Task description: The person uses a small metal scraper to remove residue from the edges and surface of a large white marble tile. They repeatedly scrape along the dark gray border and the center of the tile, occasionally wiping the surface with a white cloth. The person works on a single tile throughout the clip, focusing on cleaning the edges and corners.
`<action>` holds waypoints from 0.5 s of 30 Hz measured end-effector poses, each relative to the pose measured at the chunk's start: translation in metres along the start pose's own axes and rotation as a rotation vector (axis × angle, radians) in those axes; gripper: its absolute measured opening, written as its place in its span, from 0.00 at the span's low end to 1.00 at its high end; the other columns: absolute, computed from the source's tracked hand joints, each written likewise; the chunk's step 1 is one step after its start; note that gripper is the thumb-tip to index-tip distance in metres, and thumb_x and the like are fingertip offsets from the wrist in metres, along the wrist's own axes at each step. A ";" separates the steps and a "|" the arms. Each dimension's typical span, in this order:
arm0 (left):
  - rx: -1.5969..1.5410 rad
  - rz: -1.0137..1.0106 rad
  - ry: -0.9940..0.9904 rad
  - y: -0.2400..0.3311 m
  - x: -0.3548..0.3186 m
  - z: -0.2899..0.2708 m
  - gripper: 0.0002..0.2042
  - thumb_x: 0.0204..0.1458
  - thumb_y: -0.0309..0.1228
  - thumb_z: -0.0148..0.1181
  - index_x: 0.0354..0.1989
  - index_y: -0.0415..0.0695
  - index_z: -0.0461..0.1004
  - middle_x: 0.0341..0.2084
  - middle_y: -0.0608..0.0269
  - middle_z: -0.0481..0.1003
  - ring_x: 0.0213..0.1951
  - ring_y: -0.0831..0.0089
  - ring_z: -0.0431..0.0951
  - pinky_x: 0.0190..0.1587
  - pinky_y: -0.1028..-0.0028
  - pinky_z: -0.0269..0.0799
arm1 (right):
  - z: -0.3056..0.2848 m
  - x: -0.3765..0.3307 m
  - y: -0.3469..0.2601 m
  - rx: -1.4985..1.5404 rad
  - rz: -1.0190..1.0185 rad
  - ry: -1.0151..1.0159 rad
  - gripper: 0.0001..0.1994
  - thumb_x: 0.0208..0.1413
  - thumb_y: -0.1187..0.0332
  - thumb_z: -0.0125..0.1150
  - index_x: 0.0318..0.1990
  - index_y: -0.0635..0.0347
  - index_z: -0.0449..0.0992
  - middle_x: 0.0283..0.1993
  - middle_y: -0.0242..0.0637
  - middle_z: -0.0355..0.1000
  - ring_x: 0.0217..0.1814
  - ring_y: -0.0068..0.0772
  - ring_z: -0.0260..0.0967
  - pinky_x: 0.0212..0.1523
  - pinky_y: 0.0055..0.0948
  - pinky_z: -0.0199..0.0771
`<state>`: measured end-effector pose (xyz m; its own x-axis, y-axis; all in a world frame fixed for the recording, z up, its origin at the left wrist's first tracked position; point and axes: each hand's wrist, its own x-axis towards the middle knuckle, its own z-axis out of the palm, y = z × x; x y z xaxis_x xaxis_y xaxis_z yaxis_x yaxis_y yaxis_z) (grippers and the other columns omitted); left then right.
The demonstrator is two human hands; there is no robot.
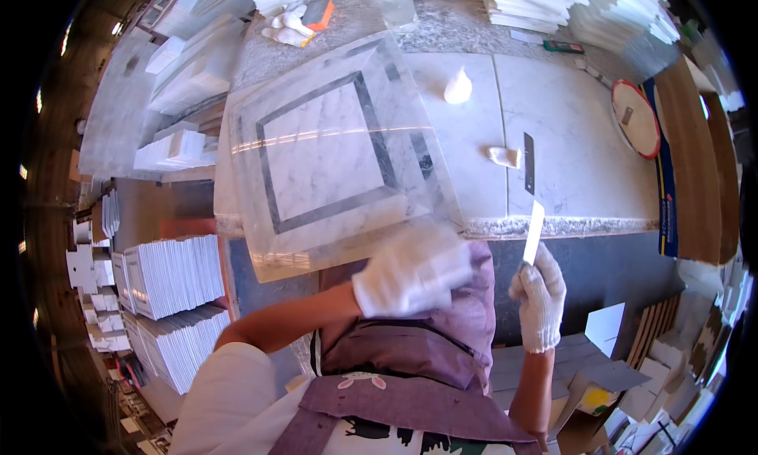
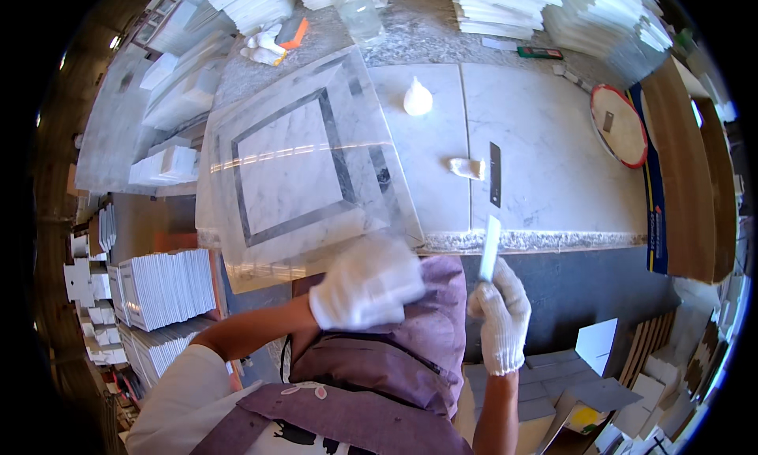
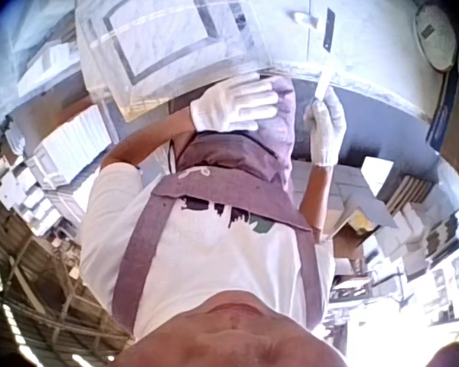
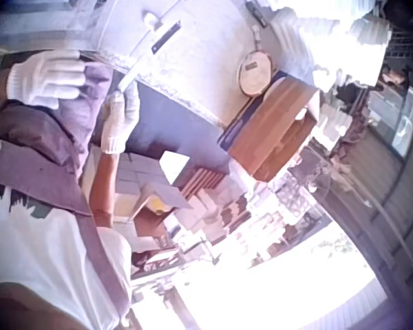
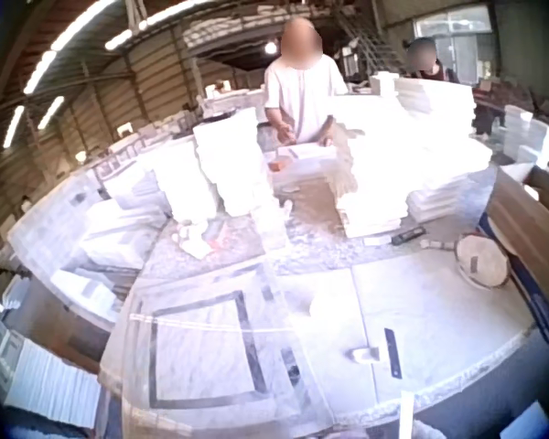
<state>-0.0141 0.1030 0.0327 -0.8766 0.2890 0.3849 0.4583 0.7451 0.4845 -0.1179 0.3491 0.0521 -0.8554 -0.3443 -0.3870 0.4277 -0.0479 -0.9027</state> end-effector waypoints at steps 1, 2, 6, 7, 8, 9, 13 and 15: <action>0.167 -0.161 0.112 -0.006 0.003 -0.007 0.28 0.54 0.40 0.66 0.64 0.50 0.71 0.63 0.52 0.69 0.66 0.49 0.67 0.68 0.46 0.63 | 0.006 0.001 -0.001 0.025 -0.018 -0.046 0.21 0.66 0.72 0.54 0.66 0.65 0.71 0.31 0.26 0.65 0.28 0.17 0.60 0.30 0.21 0.63; 0.256 -0.404 0.157 -0.012 0.005 -0.006 0.28 0.50 0.37 0.69 0.62 0.48 0.72 0.61 0.51 0.71 0.63 0.47 0.69 0.64 0.46 0.65 | 0.013 0.003 -0.003 0.042 -0.040 -0.096 0.21 0.66 0.74 0.53 0.65 0.66 0.71 0.32 0.27 0.66 0.28 0.17 0.61 0.30 0.21 0.64; -0.003 -0.327 -0.016 0.009 -0.006 -0.008 0.28 0.48 0.37 0.72 0.59 0.43 0.73 0.57 0.50 0.73 0.60 0.51 0.72 0.62 0.54 0.68 | 0.046 -0.006 0.002 0.115 -0.017 -0.161 0.21 0.67 0.78 0.49 0.67 0.66 0.69 0.33 0.27 0.64 0.30 0.19 0.61 0.32 0.22 0.65; -0.165 -0.371 -0.052 0.020 -0.005 -0.012 0.29 0.48 0.37 0.73 0.60 0.43 0.73 0.57 0.49 0.73 0.60 0.52 0.73 0.62 0.56 0.68 | 0.050 -0.010 0.010 0.175 -0.016 -0.199 0.22 0.67 0.79 0.50 0.68 0.66 0.67 0.34 0.28 0.67 0.31 0.18 0.62 0.32 0.21 0.66; -0.324 -0.507 0.002 0.028 -0.007 -0.014 0.30 0.49 0.37 0.74 0.60 0.42 0.72 0.56 0.50 0.74 0.59 0.53 0.74 0.62 0.59 0.68 | 0.058 -0.017 0.013 0.157 0.002 -0.181 0.23 0.67 0.79 0.51 0.69 0.66 0.67 0.35 0.28 0.68 0.32 0.17 0.63 0.33 0.21 0.67; -0.367 -0.513 0.192 0.030 -0.009 -0.009 0.25 0.54 0.34 0.71 0.60 0.41 0.73 0.53 0.56 0.76 0.54 0.63 0.77 0.57 0.66 0.72 | 0.064 -0.025 0.017 0.138 0.021 -0.165 0.23 0.67 0.80 0.52 0.69 0.66 0.66 0.36 0.28 0.70 0.33 0.17 0.64 0.33 0.20 0.67; -0.776 -0.908 0.132 0.037 -0.005 -0.021 0.09 0.60 0.31 0.65 0.42 0.37 0.81 0.33 0.63 0.79 0.35 0.75 0.78 0.38 0.72 0.74 | 0.079 -0.040 0.042 -0.065 -0.029 -0.268 0.28 0.63 0.81 0.60 0.70 0.63 0.66 0.40 0.31 0.75 0.37 0.17 0.69 0.39 0.20 0.74; -0.494 -0.789 0.045 0.031 -0.020 -0.025 0.09 0.59 0.32 0.66 0.38 0.36 0.80 0.31 0.58 0.80 0.32 0.73 0.79 0.37 0.70 0.74 | 0.081 -0.042 0.051 -0.204 -0.058 -0.321 0.28 0.62 0.81 0.61 0.70 0.63 0.66 0.40 0.32 0.76 0.39 0.17 0.70 0.42 0.20 0.75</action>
<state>0.0212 0.1053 0.0599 -0.9593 -0.2234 -0.1725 -0.2475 0.3724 0.8944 -0.0368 0.2847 0.0380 -0.7277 -0.6239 -0.2849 0.2868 0.1005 -0.9527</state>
